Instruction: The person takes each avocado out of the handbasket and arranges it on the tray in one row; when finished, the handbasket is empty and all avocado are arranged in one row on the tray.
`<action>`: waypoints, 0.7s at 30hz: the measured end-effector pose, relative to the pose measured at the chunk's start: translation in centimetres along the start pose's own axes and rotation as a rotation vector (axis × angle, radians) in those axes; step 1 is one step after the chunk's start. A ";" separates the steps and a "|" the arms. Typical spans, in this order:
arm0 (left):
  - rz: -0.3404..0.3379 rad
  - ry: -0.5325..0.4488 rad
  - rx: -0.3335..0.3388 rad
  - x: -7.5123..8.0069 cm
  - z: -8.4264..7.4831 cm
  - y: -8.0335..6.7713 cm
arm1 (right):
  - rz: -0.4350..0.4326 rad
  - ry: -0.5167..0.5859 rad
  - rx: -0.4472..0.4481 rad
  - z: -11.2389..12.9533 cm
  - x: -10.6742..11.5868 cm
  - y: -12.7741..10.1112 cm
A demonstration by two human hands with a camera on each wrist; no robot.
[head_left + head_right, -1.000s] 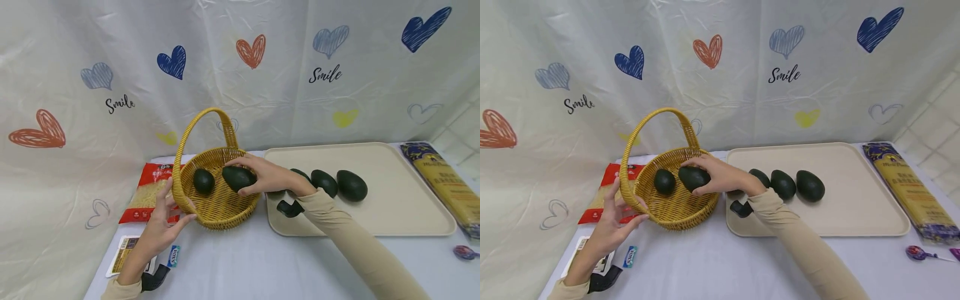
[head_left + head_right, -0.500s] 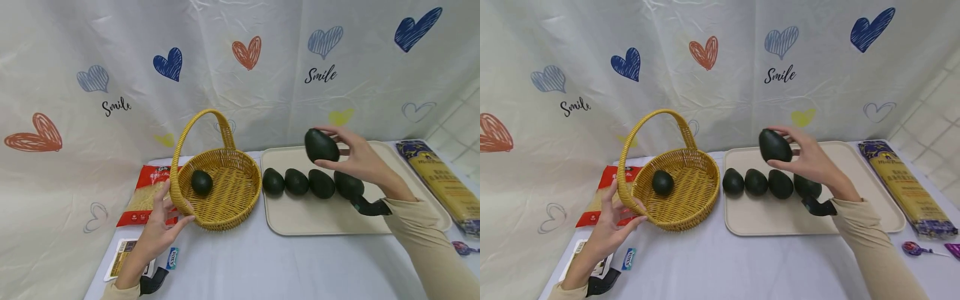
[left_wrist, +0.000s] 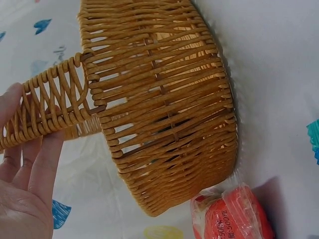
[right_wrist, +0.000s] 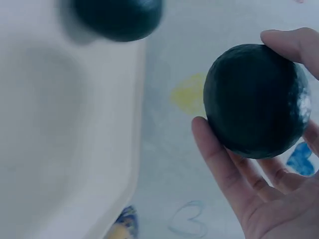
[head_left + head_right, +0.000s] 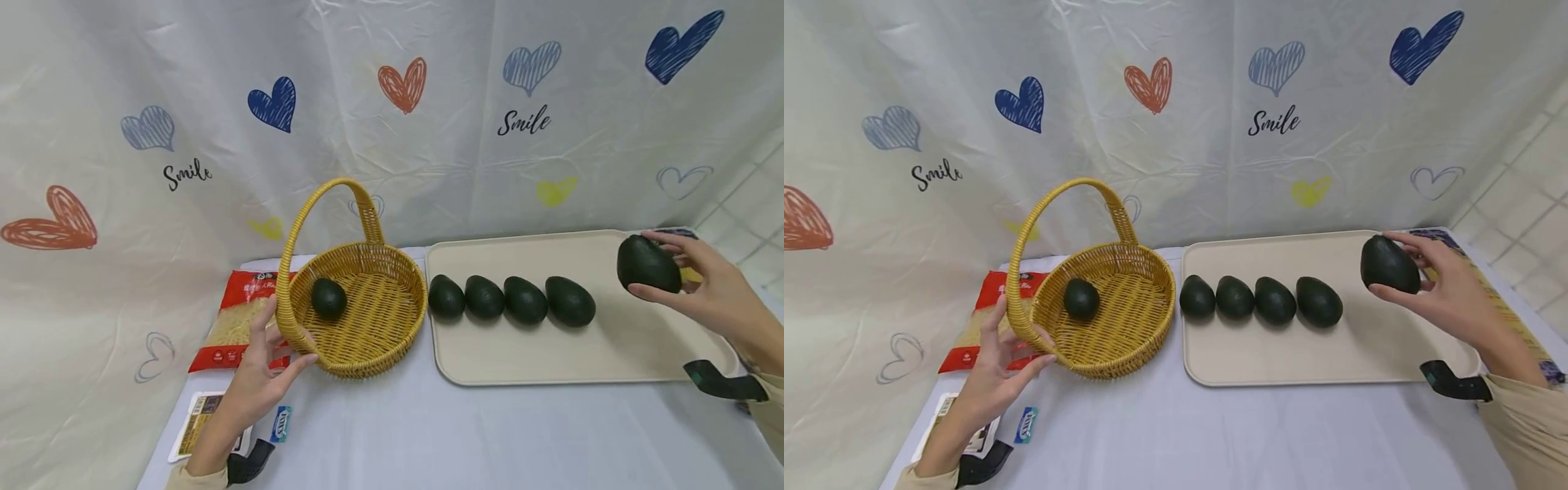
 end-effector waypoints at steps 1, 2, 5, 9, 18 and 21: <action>-0.001 -0.006 -0.002 0.0 0.0 0.0 | 0.008 -0.017 0.006 -0.5 0.0 -0.1; -0.002 -0.008 -0.002 0.0 -0.1 0.0 | 0.027 -0.023 0.016 -1.0 -0.1 -0.2; 0.003 -0.017 0.011 0.1 -0.1 -0.2 | 0.083 -0.019 0.084 -2.1 -0.6 -0.2; 0.001 -0.017 0.017 0.1 -0.2 -0.4 | 0.138 -0.035 0.189 -2.9 -1.5 0.1; -0.007 -0.011 -0.007 0.0 0.0 0.0 | 0.234 -0.183 0.142 -4.0 -2.5 0.6; -0.005 -0.017 -0.002 -0.1 0.0 -0.1 | 0.278 -0.190 0.084 -4.4 -2.9 0.6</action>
Point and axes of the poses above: each hand's wrist, its own y-axis towards the middle knuckle, its own x-axis out of the back of the hand, z = x × y, the point moved 3 cm from there along y, towards the middle knuckle, and after that the axes turned 11 degrees about y, right-handed, at the moved point
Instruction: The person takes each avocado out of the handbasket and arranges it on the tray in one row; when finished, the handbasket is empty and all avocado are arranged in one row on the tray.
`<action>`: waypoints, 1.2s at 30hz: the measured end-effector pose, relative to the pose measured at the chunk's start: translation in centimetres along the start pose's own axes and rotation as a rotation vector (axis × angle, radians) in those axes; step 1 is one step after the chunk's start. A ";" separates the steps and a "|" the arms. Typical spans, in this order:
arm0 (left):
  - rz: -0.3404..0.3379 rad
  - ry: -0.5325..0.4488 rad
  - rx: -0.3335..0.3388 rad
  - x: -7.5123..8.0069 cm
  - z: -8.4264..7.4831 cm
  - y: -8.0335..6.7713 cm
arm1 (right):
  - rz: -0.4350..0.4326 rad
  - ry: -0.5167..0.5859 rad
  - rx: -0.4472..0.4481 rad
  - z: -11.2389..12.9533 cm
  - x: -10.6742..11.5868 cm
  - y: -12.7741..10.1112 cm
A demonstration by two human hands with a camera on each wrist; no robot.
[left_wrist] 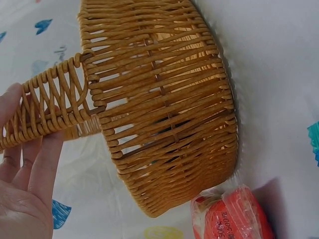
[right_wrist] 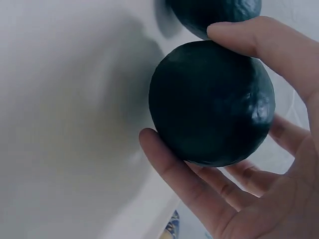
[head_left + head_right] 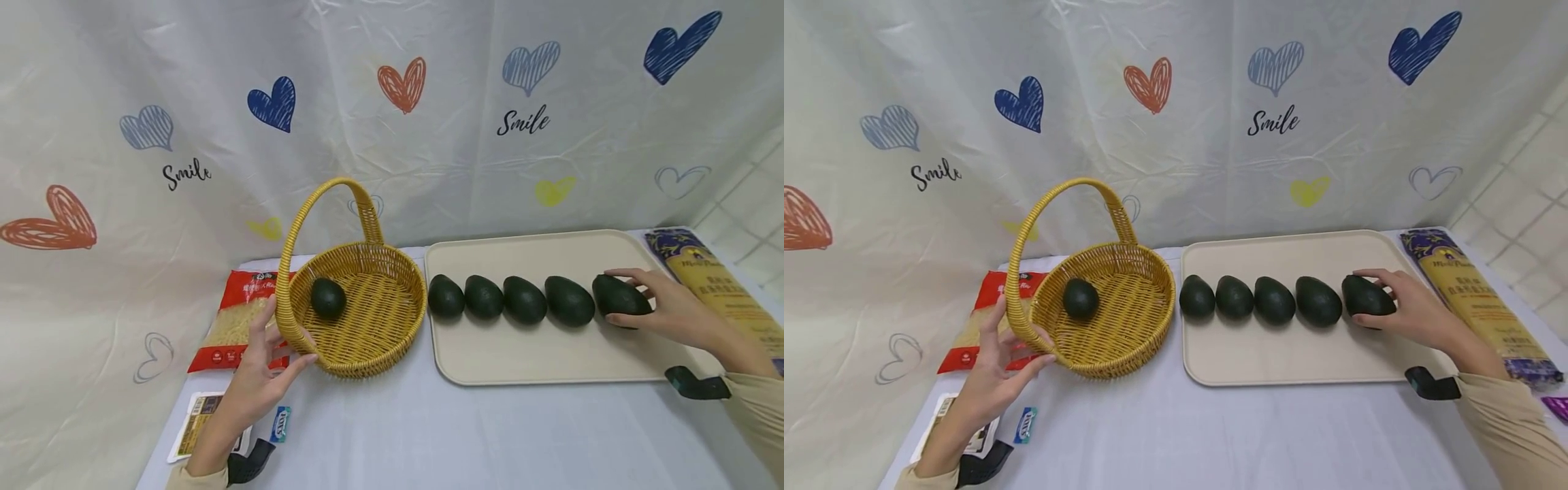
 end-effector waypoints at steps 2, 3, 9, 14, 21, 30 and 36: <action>0.002 -0.003 0.006 -0.1 0.0 0.0 | 0.014 0.008 -0.015 -0.1 -0.2 0.1; 0.003 -0.004 0.009 -0.1 0.0 0.0 | 0.014 0.008 -0.024 -0.2 -0.3 0.1; 0.001 0.008 0.026 -0.1 0.1 0.0 | 0.076 0.055 -0.103 -0.3 -0.2 0.1; -0.004 0.020 0.011 -0.1 0.1 0.1 | 0.167 0.128 -0.215 -0.6 0.2 -0.4; -0.005 0.016 0.001 0.0 0.0 0.2 | 0.176 0.146 -0.236 -0.3 0.5 -0.5; -0.003 0.030 0.022 0.0 -0.1 0.0 | 0.181 0.233 -0.259 -0.2 0.0 -0.4; -0.002 0.012 0.002 0.0 0.1 0.0 | 0.180 0.246 -0.247 -0.1 -0.1 -0.3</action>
Point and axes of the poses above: each hand's wrist, its own y-axis towards the middle knuckle, its own x-axis out of the back of the hand, z = x × y, the point moved 3 cm from there along y, towards the middle knuckle, and after that the axes turned 11 degrees about y, right-handed, at the moved point
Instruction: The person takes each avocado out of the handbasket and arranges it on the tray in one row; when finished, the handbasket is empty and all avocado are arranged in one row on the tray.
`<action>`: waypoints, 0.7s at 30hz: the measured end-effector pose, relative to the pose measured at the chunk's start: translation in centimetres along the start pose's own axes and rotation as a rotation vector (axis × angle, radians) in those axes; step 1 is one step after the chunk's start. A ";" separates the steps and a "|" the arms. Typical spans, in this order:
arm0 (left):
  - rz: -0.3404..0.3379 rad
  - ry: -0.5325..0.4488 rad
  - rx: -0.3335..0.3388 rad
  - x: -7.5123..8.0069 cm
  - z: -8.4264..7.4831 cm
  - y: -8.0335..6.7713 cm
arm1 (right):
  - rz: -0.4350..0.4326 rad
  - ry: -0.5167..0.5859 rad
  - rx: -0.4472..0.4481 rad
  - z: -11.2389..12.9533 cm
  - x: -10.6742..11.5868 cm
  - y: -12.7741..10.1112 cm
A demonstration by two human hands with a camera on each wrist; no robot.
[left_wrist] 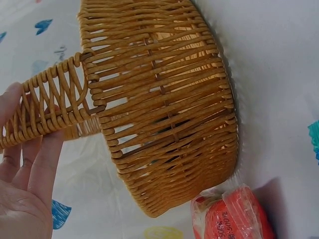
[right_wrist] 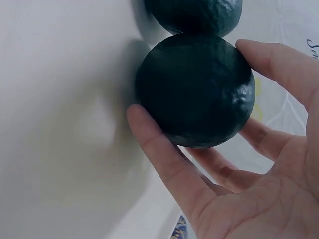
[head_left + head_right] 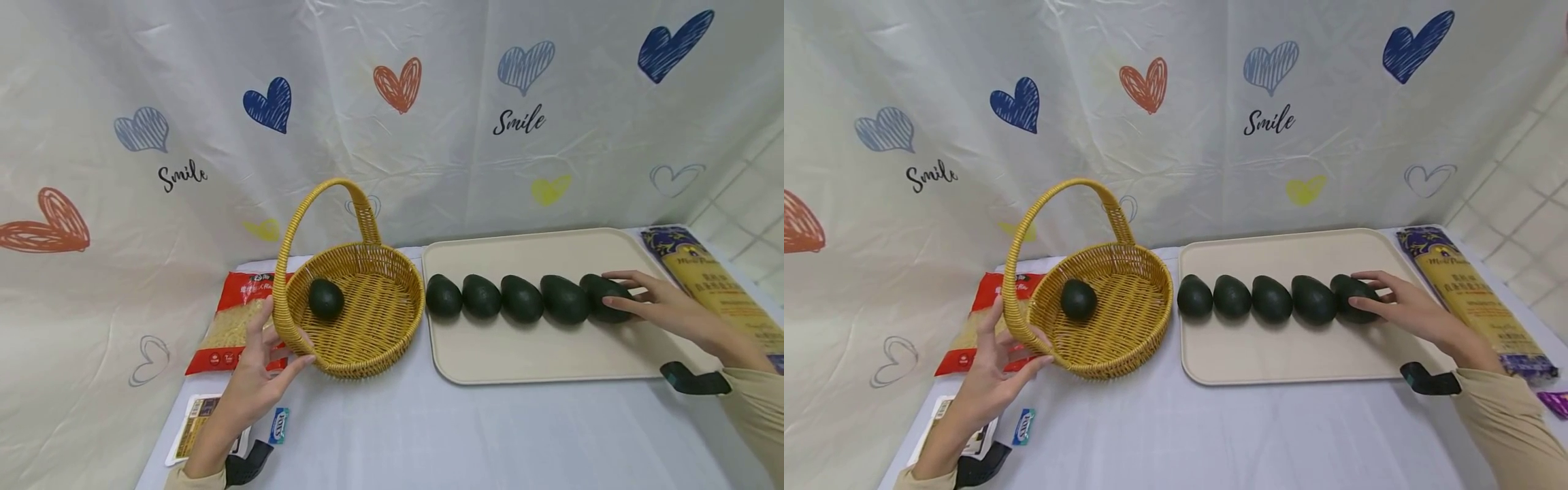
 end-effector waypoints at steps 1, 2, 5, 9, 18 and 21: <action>0.001 0.002 0.004 0.0 0.0 0.0 | -0.004 -0.004 0.000 0.0 0.0 0.0; 0.001 0.005 0.008 0.0 0.0 0.0 | -0.008 -0.010 -0.001 -0.1 0.0 0.1; 0.001 0.004 0.010 0.0 -0.1 0.0 | -0.021 -0.026 -0.006 -0.2 0.0 0.1; -0.002 -0.013 -0.010 0.0 -0.3 0.1 | -0.017 -0.035 -0.003 -0.2 0.0 0.1; 0.000 0.025 0.031 0.0 -0.1 0.0 | -0.009 -0.051 -0.003 0.1 0.5 -0.2; 0.003 0.031 0.043 0.0 0.0 -0.1 | -0.013 -0.035 0.000 0.1 0.7 -0.3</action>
Point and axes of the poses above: each hand's wrist, its own y-axis towards the middle knuckle, its own x-axis out of the back of the hand, z = x × y, the point moved 3 cm from there along y, towards the middle knuckle, and after that the axes turned 11 degrees about y, right-handed, at the moved point
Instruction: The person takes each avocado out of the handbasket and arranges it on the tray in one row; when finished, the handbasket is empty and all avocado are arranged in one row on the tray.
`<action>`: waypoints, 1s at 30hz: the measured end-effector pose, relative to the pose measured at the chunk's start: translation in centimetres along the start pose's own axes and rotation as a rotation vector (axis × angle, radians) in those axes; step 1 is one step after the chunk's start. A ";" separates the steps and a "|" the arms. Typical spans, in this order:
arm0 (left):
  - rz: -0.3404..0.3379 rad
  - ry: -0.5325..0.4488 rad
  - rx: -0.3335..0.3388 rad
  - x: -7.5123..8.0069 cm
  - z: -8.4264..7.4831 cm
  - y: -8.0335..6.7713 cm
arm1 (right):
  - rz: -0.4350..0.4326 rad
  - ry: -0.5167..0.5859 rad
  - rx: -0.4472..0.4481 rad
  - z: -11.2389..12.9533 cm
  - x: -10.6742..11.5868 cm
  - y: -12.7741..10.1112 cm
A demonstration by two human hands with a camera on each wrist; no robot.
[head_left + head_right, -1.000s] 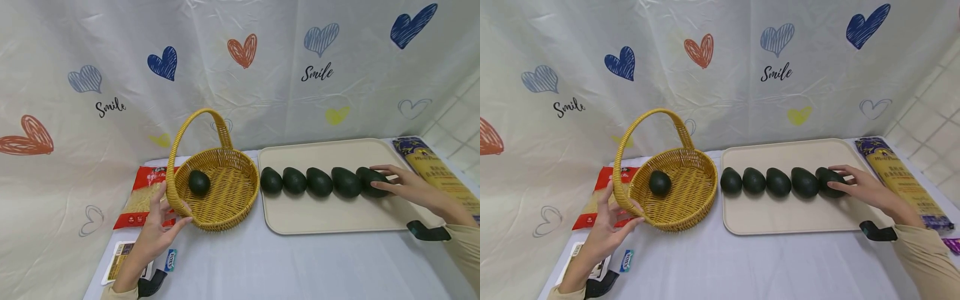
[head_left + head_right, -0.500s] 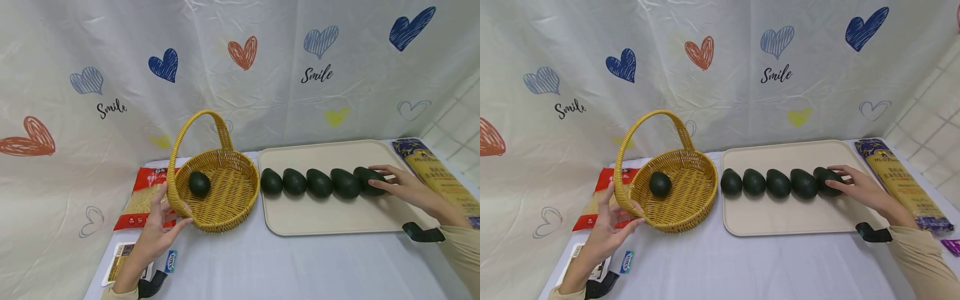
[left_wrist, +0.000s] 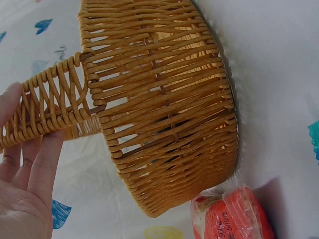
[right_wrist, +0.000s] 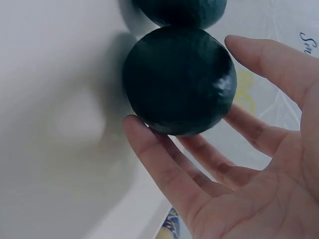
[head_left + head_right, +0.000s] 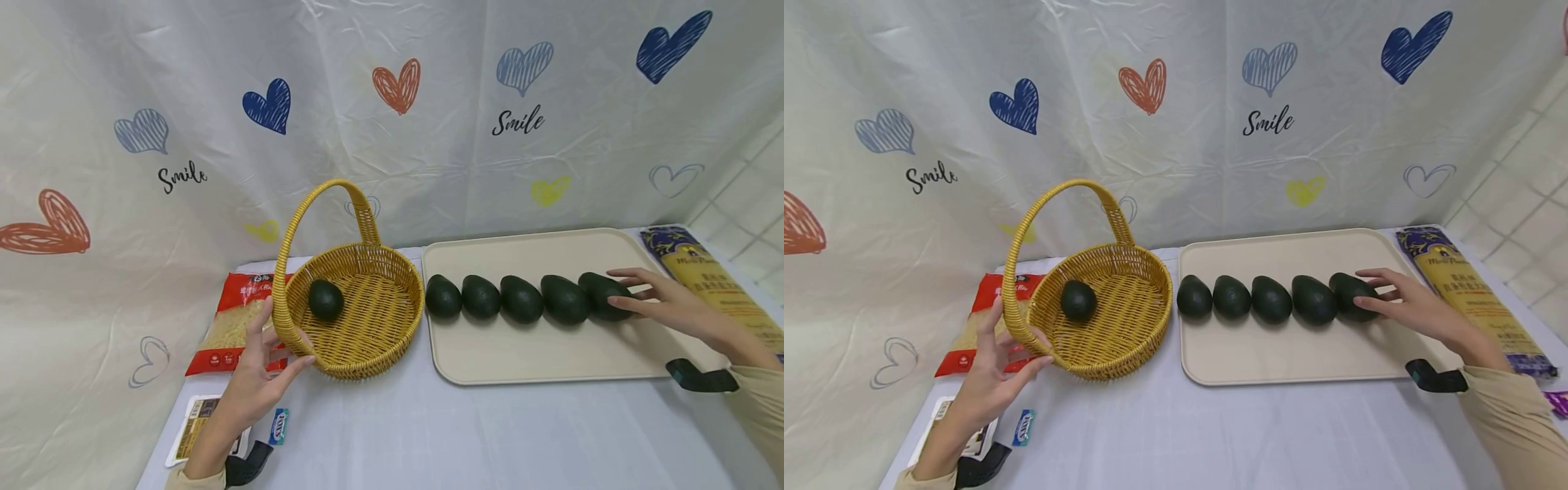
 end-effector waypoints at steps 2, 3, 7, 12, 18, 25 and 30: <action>-0.001 0.000 -0.004 0.0 0.0 0.0 | -0.006 0.021 0.011 -0.1 0.1 -0.1; -0.002 0.000 -0.008 0.0 0.0 0.0 | -0.007 0.033 0.021 -0.3 0.2 -0.1; -0.005 -0.018 -0.042 0.0 0.0 0.1 | -0.062 0.035 0.076 -0.4 0.7 -0.4; -0.008 -0.018 -0.059 0.0 0.0 0.2 | -0.170 0.002 0.223 1.1 1.5 -0.1; -0.008 -0.006 -0.031 0.1 0.0 0.0 | -0.222 -0.027 0.270 6.3 1.0 0.7; -0.001 -0.055 -0.053 -0.1 0.1 0.0 | -0.138 -0.043 0.454 14.4 -3.9 2.8; -0.010 -0.018 -0.037 -0.1 0.3 0.0 | 0.007 -0.012 0.557 19.4 -8.8 4.7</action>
Point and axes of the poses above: each hand's wrist, its own y-axis towards the middle knuckle, its own x-axis out of the back of the hand, z = x × y, the point moved 3 cm from there along y, towards the middle knuckle, and after that the axes turned 11 degrees about y, right-handed, at the moved point
